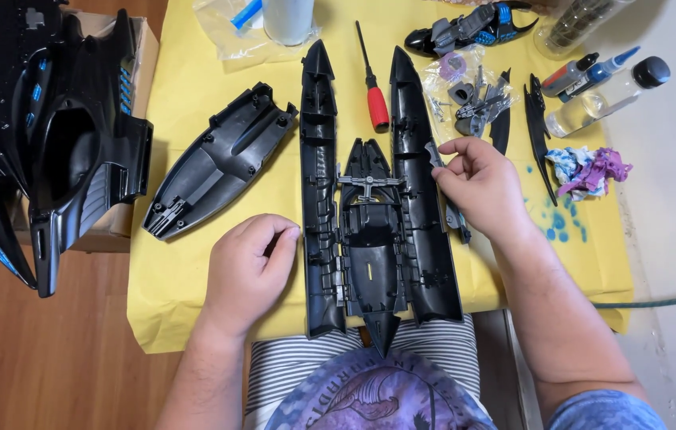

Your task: Assembling internal components of a model vehicle chassis using a screwdriver and manual placement of plastic parts.

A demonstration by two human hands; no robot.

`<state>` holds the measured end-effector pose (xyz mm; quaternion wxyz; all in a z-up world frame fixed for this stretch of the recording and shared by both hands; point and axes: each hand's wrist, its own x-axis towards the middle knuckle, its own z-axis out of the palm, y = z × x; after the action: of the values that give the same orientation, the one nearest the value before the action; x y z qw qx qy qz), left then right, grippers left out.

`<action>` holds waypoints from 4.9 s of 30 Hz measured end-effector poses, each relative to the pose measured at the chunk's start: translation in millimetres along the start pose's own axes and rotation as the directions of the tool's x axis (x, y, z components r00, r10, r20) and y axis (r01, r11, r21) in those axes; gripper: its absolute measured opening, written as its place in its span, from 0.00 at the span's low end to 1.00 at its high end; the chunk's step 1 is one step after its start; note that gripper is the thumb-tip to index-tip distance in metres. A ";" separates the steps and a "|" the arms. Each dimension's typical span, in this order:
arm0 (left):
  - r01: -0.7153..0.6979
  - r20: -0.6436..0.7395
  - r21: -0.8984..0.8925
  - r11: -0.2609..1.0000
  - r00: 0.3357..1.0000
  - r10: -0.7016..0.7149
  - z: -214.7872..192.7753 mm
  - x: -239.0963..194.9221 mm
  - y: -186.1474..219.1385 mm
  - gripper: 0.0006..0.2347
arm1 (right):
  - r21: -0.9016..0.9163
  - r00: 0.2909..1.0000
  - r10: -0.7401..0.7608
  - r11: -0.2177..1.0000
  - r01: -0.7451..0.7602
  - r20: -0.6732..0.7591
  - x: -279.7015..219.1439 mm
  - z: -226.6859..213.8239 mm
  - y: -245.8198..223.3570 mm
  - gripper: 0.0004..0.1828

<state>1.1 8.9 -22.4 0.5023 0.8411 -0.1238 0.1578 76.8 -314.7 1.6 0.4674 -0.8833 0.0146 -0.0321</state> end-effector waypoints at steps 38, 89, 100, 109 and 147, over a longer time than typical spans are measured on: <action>0.009 0.006 -0.027 1.000 1.000 -0.009 0.3 0.0 1.6 0.04 | -0.038 0.996 -0.090 0.995 0.090 -0.005 -4.3 14.4 1.4 0.19; 0.023 0.102 0.045 0.999 0.994 -0.027 -4.3 2.6 9.7 0.08 | -0.085 0.939 -0.304 0.944 0.320 0.163 -30.8 -17.1 25.0 0.07; -0.464 0.188 0.080 0.882 0.876 0.444 12.6 34.0 71.4 0.04 | 0.380 0.984 -0.164 0.907 0.180 -0.075 -7.2 -4.2 20.4 0.10; -0.742 0.442 0.228 0.630 0.656 0.612 87.6 72.7 73.1 0.04 | 0.128 0.862 -0.497 0.852 0.507 -0.101 -1.5 -6.3 16.7 0.07; -0.729 0.542 0.195 0.657 0.638 0.547 106.4 79.6 60.1 0.04 | 0.159 0.945 -0.323 0.932 0.327 -0.051 1.8 -6.8 21.6 0.10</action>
<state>67.3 -117.0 9.7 0.1881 0.8342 -0.4941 0.1570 78.2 -332.6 -12.4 0.5270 -0.8314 -0.1285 -0.1206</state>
